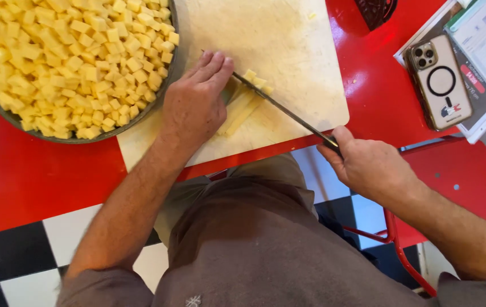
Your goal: Chopping cheese into small cubes on a cutting board.
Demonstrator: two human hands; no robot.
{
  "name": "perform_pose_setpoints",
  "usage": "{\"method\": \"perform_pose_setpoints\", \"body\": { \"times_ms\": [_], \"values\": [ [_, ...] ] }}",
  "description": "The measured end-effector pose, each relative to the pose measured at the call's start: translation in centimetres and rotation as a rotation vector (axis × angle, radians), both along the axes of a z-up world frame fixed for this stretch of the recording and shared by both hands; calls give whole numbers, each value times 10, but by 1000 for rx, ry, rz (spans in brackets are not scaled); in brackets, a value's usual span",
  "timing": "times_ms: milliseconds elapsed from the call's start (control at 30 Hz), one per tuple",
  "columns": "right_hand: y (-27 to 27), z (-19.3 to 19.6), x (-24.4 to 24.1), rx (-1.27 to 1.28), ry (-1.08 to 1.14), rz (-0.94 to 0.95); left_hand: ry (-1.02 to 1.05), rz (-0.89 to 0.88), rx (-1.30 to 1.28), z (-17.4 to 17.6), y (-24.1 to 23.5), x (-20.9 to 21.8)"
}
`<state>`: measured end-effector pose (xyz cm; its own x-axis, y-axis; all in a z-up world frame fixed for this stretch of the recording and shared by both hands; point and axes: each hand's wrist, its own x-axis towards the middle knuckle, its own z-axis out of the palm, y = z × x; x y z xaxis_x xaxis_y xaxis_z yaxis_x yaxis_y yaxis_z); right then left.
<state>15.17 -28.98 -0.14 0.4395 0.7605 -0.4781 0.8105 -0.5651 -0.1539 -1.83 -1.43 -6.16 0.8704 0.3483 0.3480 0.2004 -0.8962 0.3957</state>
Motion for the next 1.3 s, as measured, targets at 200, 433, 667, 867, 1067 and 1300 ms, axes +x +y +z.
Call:
{"method": "perform_pose_setpoints", "body": {
  "times_ms": [200, 433, 667, 867, 1067, 1300],
  "values": [
    [2, -14, 6, 17, -55, 25, -75, -18, 98, 27, -10, -2],
    [-1, 0, 14, 109, 432, -259, -37, 26, -133, 24, -43, -18],
    [0, 12, -2, 81, 93, -56, -170, 33, 97, 31, -17, -15],
    [-6, -2, -2, 89, 94, -2, -27, 27, 59, 3, -4, -18],
    [0, -9, -10, 15, -3, -2, -41, -9, 43, 28, -10, -13],
    [-1, 0, 13, 5, 643, -372, -15, 54, -150, 14, -59, -32]
  ]
}}
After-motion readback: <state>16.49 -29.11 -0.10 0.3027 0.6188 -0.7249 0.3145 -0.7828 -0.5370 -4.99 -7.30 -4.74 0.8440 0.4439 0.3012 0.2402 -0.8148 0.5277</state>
